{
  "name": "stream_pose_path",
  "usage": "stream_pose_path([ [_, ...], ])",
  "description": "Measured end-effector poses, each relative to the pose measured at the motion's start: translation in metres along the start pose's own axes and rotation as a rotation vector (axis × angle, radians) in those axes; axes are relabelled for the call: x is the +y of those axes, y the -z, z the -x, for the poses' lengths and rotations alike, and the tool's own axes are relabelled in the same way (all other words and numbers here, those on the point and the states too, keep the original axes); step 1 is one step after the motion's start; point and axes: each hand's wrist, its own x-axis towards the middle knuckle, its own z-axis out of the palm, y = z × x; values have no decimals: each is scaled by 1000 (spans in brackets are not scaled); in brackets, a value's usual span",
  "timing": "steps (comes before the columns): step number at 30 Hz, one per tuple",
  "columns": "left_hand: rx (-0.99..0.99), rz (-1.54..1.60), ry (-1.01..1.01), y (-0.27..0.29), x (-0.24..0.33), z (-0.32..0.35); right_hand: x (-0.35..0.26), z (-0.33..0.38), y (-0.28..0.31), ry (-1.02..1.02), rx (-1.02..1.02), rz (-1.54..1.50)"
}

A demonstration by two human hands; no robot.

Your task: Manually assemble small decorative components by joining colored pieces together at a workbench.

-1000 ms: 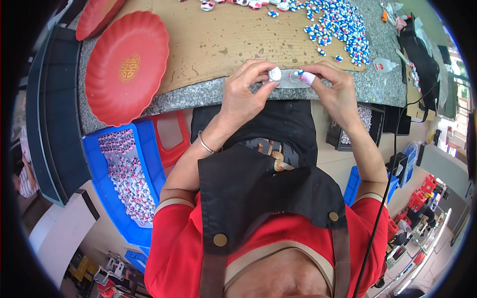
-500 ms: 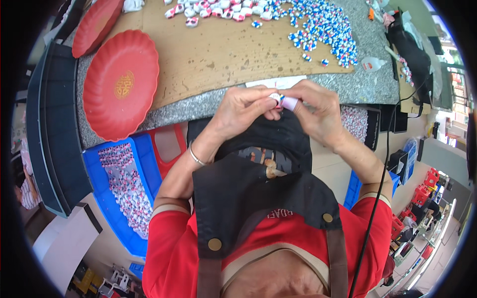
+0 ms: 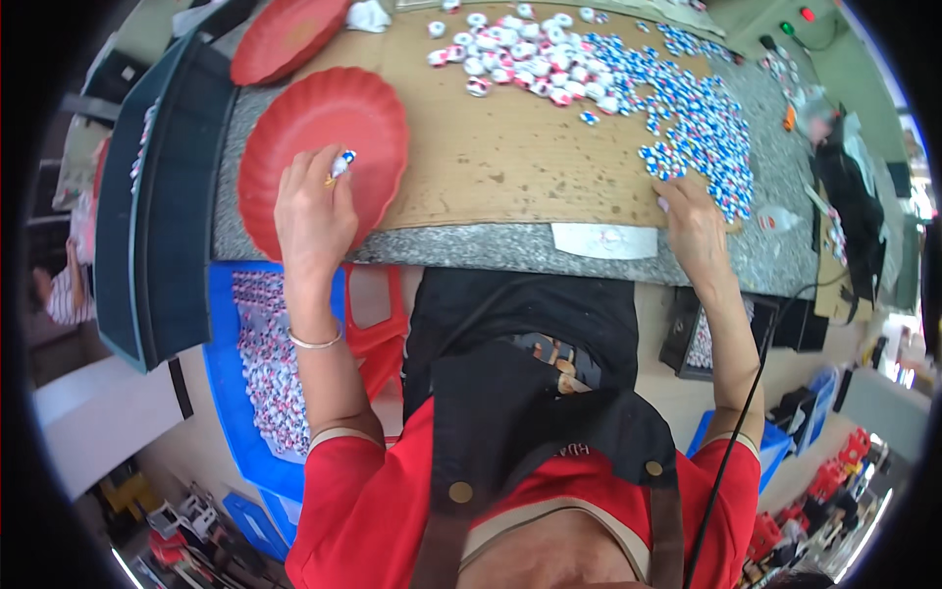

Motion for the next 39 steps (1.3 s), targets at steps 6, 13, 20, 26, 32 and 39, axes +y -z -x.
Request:
stream_pose_path([
  [6, 105, 290, -101, -51, 55, -30, -4, 4, -5, 54, -39, 60],
  [13, 123, 135, -113, -153, 67, -87, -8, -15, 6, 183, -54, -21],
  [20, -420, 1501, 396, -98, 97, -26, -18, -14, 13, -212, -249, -365],
  [26, -633, 2183, 513, -103, 124, 40, -9, -8, 7, -77, -223, -313],
  [32, -654, 2147, 565, -99, 136, 42, -16, -3, 10, 30, -177, -119],
  [39, -655, 1886, 470, -89, 122, 40, -45, 10, 25, 115, -161, -242],
])
